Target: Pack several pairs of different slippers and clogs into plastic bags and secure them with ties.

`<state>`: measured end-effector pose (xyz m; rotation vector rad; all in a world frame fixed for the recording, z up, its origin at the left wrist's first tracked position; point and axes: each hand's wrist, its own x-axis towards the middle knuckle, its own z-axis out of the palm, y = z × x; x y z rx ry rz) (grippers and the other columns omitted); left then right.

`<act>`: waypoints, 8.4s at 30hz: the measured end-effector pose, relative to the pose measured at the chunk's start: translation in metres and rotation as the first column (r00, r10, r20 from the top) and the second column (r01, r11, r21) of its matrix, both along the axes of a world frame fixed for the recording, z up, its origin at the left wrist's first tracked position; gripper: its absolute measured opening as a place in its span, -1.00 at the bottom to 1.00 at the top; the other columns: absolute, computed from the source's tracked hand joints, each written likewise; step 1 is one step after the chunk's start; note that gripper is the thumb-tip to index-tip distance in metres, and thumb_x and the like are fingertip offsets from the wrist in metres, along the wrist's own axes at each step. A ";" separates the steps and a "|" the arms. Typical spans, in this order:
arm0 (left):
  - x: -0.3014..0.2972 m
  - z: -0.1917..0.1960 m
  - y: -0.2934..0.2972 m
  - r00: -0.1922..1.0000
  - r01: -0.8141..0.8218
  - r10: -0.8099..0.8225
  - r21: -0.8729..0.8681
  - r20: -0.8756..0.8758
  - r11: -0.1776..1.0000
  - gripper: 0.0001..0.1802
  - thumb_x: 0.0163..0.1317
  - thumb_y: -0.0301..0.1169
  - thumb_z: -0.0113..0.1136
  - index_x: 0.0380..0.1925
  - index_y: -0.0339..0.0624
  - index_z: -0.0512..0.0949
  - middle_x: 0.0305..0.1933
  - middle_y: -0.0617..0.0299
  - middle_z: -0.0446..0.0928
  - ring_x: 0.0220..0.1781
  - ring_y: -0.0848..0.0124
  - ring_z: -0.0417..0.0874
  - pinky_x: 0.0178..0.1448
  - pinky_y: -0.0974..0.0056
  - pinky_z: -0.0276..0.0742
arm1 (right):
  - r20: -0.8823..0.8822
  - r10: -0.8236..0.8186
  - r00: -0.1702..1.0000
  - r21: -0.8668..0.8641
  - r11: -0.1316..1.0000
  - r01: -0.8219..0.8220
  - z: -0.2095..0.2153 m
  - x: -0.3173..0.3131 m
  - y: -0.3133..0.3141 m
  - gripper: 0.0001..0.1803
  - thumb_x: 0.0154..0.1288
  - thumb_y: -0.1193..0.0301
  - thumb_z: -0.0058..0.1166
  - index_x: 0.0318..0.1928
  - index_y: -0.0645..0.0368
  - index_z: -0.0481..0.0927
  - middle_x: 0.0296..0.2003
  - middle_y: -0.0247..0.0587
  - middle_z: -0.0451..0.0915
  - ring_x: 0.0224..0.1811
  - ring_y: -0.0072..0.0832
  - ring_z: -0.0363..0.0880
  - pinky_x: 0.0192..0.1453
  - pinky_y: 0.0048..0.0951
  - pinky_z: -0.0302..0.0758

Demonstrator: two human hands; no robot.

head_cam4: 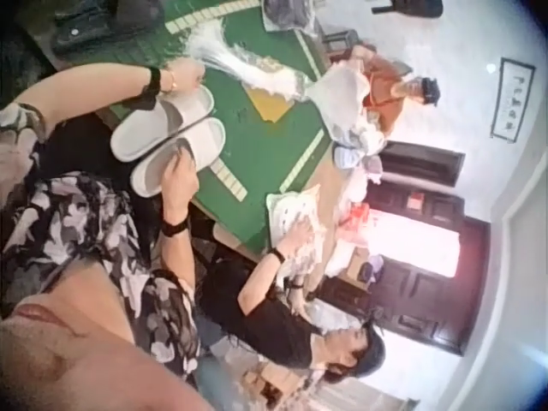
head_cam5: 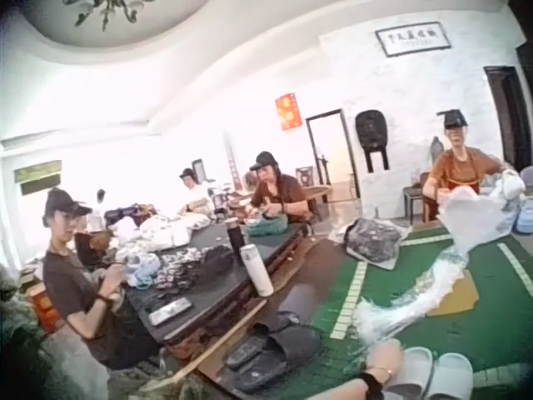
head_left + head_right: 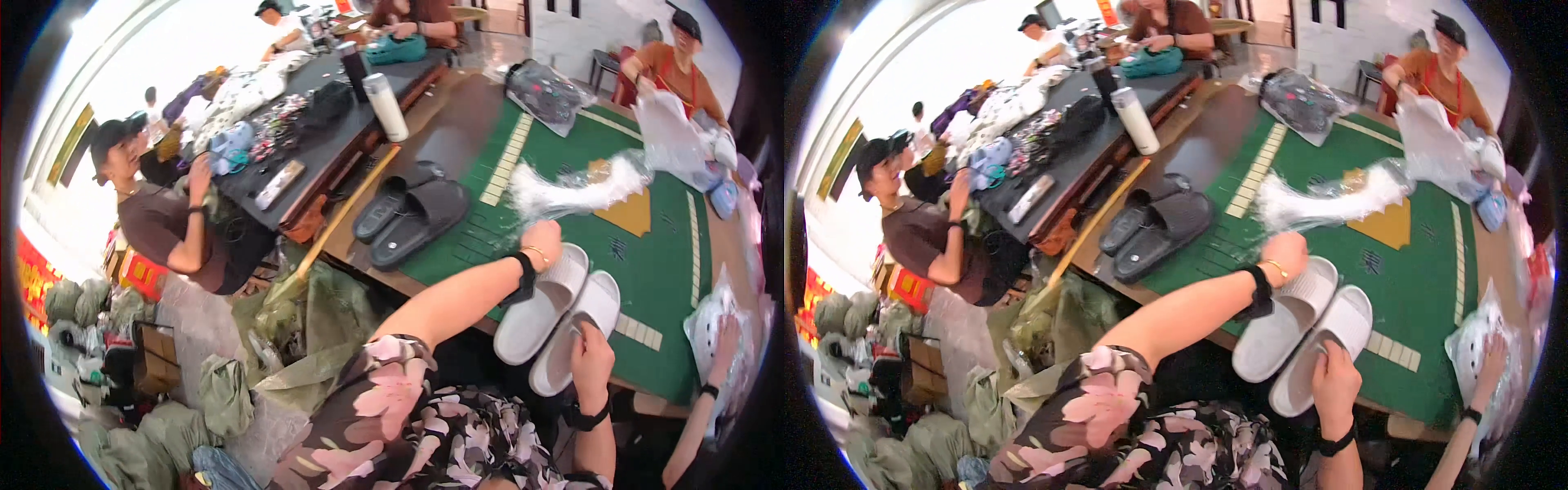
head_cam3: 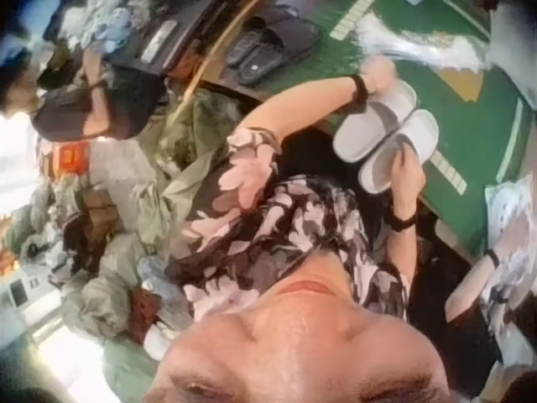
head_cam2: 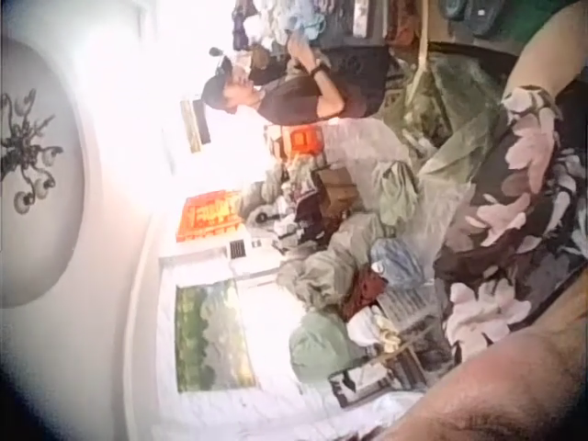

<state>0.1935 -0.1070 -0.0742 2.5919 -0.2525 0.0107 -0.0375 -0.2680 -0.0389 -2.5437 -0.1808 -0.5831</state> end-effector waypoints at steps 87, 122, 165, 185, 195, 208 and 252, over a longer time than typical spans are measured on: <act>-0.079 0.015 -0.015 0.894 0.425 -0.270 -0.482 0.359 0.767 -0.89 0.08 -0.42 0.19 -0.51 -0.23 0.58 -0.41 0.06 0.57 -0.22 0.04 0.55 -0.06 0.03 0.45 | -0.163 0.237 0.958 0.768 0.640 -0.027 -0.013 0.111 -0.023 -0.95 0.28 0.58 0.13 -0.27 0.25 0.53 -0.38 -0.49 0.52 -0.35 -0.75 0.43 -0.27 -0.68 0.37; -0.072 0.019 -0.018 0.941 0.337 -0.289 -0.526 0.174 0.781 -0.86 0.10 -0.43 0.18 -0.40 -0.25 0.64 -0.37 0.03 0.62 -0.27 0.06 0.63 -0.15 0.12 0.53 | -0.133 0.108 0.985 0.496 0.868 -0.028 0.010 0.108 -0.011 -0.90 0.22 0.56 0.12 -0.24 0.28 0.57 -0.35 -0.32 0.58 -0.34 -0.56 0.50 -0.25 -0.50 0.44; -0.041 0.013 0.027 0.996 0.007 0.027 -0.389 0.083 0.921 -0.71 -0.01 -0.47 0.20 -0.21 -0.15 0.66 -0.10 -0.05 0.59 0.05 -0.01 0.57 0.18 0.04 0.49 | -0.223 0.711 0.667 0.497 0.671 -0.550 0.091 0.006 0.136 -0.84 0.21 0.57 0.01 -0.17 0.25 0.48 -0.38 0.05 0.55 -0.30 -0.02 0.59 -0.22 -0.16 0.51; -0.004 -0.029 0.326 0.878 -0.409 0.400 -0.023 0.261 0.912 -0.36 0.07 -0.19 0.34 0.17 -0.20 0.50 0.07 -0.17 0.58 0.14 -0.08 0.55 0.25 0.04 0.42 | -0.362 -0.231 0.903 -0.127 0.972 0.198 0.016 0.056 0.047 -0.49 0.22 0.00 0.16 -0.37 0.30 0.55 -0.51 0.09 0.64 -0.44 0.04 0.66 -0.29 -0.01 0.57; -0.037 -0.007 0.335 0.865 -0.381 0.432 -0.224 0.255 0.897 -0.64 0.24 -0.38 0.09 -0.01 -0.28 0.61 -0.01 -0.12 0.63 0.08 0.01 0.62 0.18 0.13 0.48 | -0.198 -0.397 0.896 -0.272 0.901 0.339 0.074 0.083 -0.061 -0.69 0.21 0.23 0.09 -0.38 0.28 0.57 -0.37 0.19 0.63 -0.30 0.06 0.64 -0.21 0.03 0.55; -0.145 0.056 0.143 0.972 0.095 -0.005 -0.372 0.236 0.923 -0.72 0.11 -0.51 0.14 -0.15 -0.26 0.65 -0.20 -0.10 0.64 -0.11 0.00 0.67 0.02 0.09 0.58 | -0.358 0.071 0.931 0.396 0.915 0.083 0.022 0.100 -0.092 -0.69 0.39 0.34 0.06 0.02 0.29 0.56 -0.38 -0.28 0.60 -0.42 -0.59 0.55 -0.41 -0.54 0.46; -0.044 -0.002 0.140 0.972 -0.123 0.083 0.171 0.220 0.978 -0.87 0.13 -0.42 0.26 -0.32 -0.18 0.59 -0.21 0.05 0.55 -0.10 0.06 0.61 -0.05 0.02 0.58 | -0.224 -0.178 0.958 0.191 0.956 0.223 -0.030 0.055 -0.017 -0.42 0.19 0.64 0.02 0.27 0.24 0.35 0.11 0.05 0.38 0.06 -0.13 0.43 0.15 -0.23 0.40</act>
